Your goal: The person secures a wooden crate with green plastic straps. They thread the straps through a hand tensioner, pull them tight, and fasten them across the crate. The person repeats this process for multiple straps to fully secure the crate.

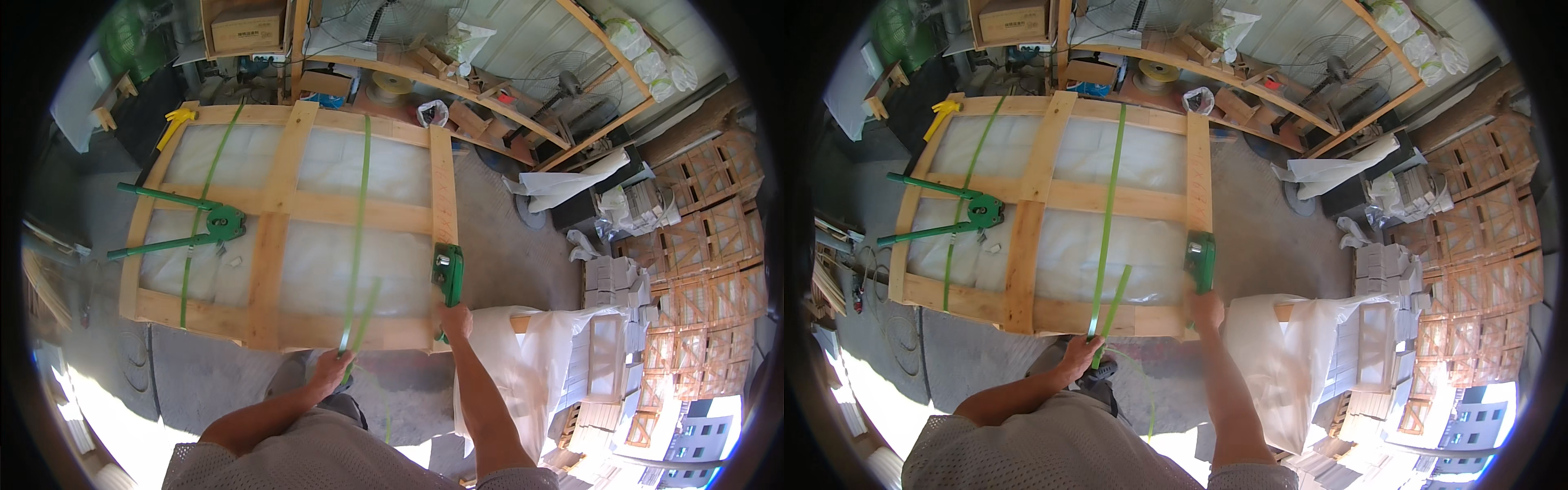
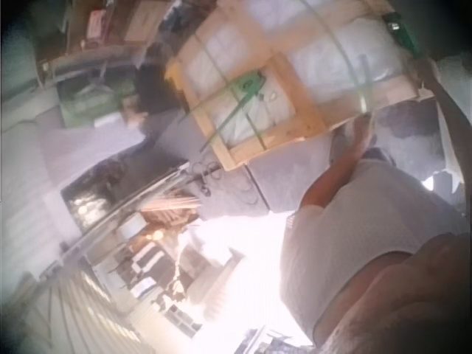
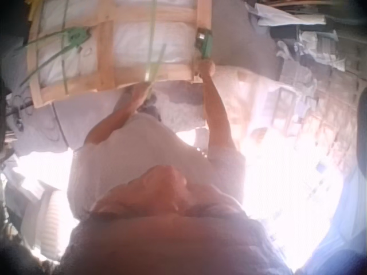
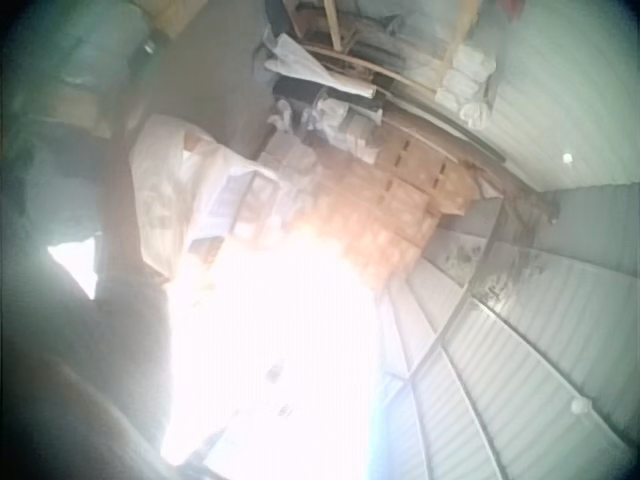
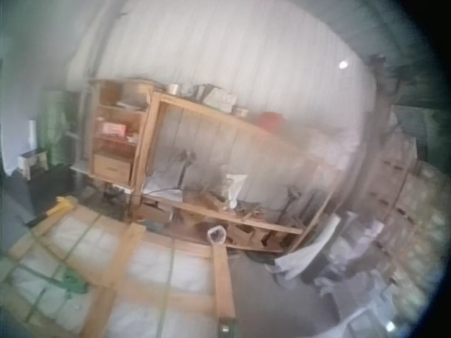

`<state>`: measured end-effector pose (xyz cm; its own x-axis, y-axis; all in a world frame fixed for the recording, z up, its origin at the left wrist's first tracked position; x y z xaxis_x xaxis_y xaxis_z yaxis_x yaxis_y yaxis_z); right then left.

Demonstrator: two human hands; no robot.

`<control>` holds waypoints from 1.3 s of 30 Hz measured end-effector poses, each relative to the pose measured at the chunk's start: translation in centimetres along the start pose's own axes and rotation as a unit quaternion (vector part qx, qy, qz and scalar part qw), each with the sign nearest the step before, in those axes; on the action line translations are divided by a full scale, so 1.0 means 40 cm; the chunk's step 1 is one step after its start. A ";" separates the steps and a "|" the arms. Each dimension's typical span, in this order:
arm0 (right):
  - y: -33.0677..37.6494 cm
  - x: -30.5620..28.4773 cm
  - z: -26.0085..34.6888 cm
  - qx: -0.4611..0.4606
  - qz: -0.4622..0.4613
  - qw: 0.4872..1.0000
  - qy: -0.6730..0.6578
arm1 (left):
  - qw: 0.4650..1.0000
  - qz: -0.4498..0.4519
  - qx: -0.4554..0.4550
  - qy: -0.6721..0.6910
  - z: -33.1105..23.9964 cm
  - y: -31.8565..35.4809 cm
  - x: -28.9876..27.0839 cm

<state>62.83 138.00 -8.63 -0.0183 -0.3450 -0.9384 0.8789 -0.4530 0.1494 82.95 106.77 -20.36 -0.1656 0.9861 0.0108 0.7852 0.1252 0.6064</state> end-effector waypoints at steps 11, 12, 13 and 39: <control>0.064 0.039 -0.004 0.065 0.168 0.944 -0.277 | 0.982 -0.055 0.096 -0.151 -0.026 -0.008 -0.025; 0.100 0.038 -0.002 0.081 0.186 0.918 -0.341 | 0.978 -0.073 0.124 -0.152 -0.040 -0.006 -0.032; 0.166 0.047 -0.007 0.102 0.227 0.893 -0.375 | 0.978 -0.086 0.121 -0.149 -0.041 -0.005 -0.038; 0.628 0.112 -0.040 0.088 0.340 0.888 -0.297 | 0.995 -0.050 0.068 -0.057 -0.020 0.024 -0.035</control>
<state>85.60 126.39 -9.59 0.1944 -0.9368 -0.2907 0.6954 -0.0774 0.7144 83.44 105.44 -19.15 -0.1846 0.9730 -0.1388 0.8431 0.2294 0.4864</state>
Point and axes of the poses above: each hand's wrist, its own y-axis away from the middle knuckle, its own x-axis out of the palm, z = x × y, the point moved 8 cm from there along -y, towards the middle knuckle, and after that the axes turned 4 degrees about -z, right-handed, at the moved point
